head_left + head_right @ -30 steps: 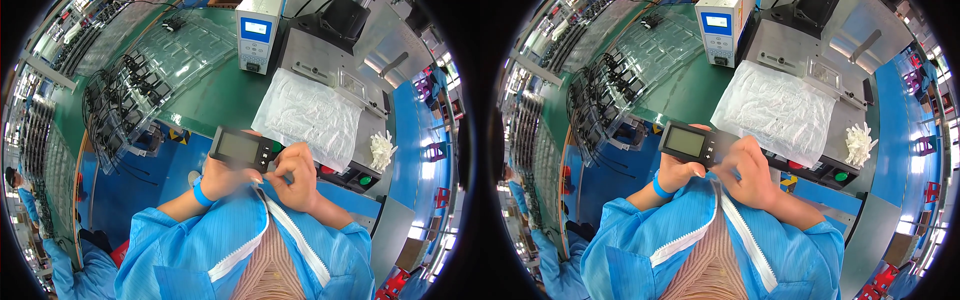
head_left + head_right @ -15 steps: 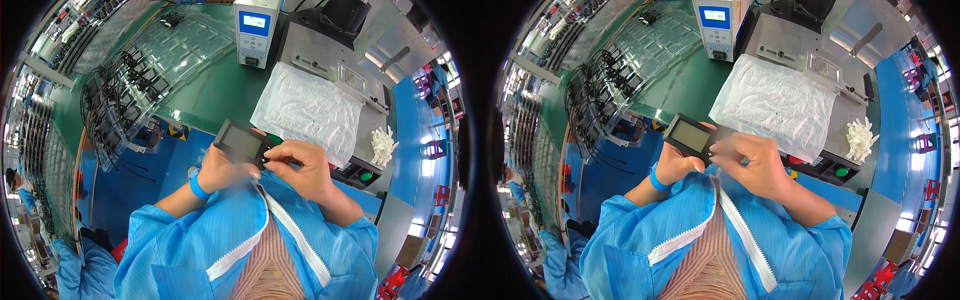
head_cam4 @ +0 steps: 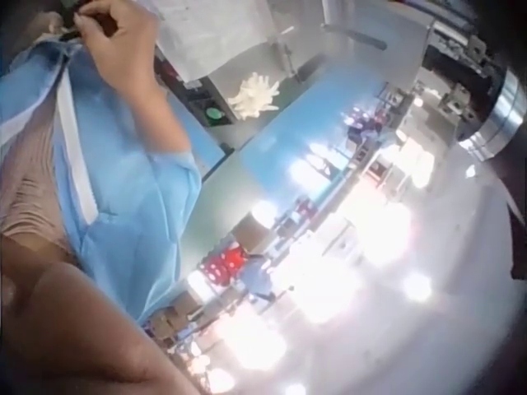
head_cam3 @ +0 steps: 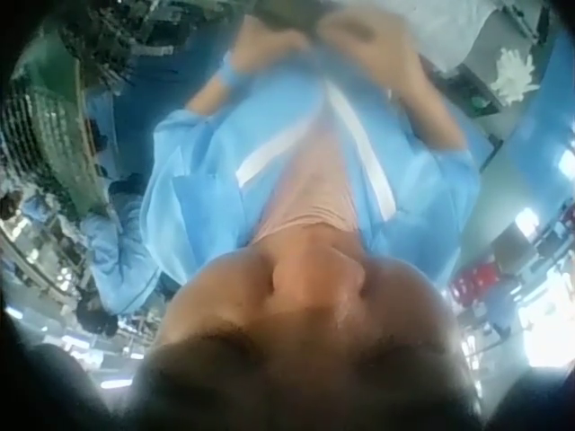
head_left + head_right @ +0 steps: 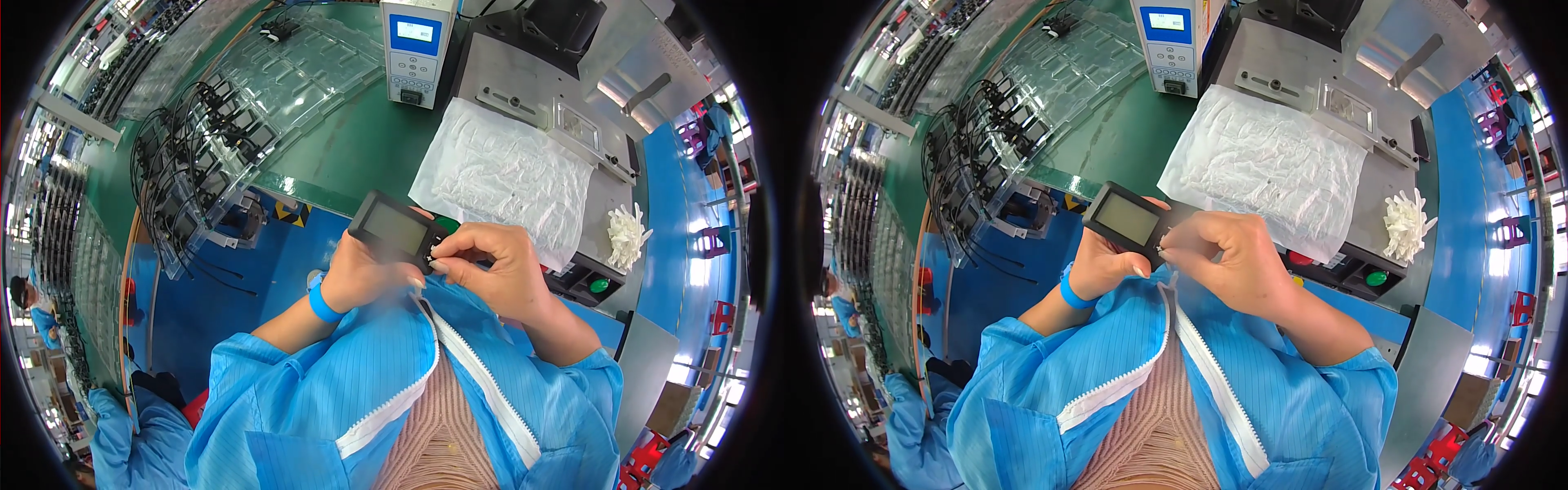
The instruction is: The person processes electronic display devices by taking them from a tray, placing each into a press machine fixture, operating the machine using buttons, and placing the devices back onto the tray.
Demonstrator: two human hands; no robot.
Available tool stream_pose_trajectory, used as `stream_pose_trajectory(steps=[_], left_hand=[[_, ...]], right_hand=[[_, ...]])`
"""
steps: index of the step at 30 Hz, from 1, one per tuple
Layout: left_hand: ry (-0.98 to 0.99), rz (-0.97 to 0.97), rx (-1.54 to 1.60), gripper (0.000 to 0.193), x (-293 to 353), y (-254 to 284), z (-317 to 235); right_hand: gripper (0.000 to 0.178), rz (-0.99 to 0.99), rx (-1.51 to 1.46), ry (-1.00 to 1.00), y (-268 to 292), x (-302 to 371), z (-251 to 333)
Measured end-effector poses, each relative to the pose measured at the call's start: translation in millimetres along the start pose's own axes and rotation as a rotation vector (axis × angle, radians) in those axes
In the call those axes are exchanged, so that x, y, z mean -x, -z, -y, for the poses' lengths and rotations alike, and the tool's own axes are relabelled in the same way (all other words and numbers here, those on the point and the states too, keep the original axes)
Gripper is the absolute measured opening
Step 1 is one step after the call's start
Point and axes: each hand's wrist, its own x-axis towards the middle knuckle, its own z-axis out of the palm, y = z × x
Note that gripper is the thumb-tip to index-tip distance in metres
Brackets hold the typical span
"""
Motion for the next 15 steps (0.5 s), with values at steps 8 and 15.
stream_pose_trajectory(steps=[8,15], left_hand=[[-0.012,0.0,-0.003,0.072,0.5,1.0,2.8],[-0.031,-0.018,-0.025,0.072,0.6,-0.2,3.2]], right_hand=[[0.007,0.014,0.024,-0.005,-0.6,-0.9,0.8],[0.008,0.008,0.009,-0.04,-1.3,-1.4,-2.7]])
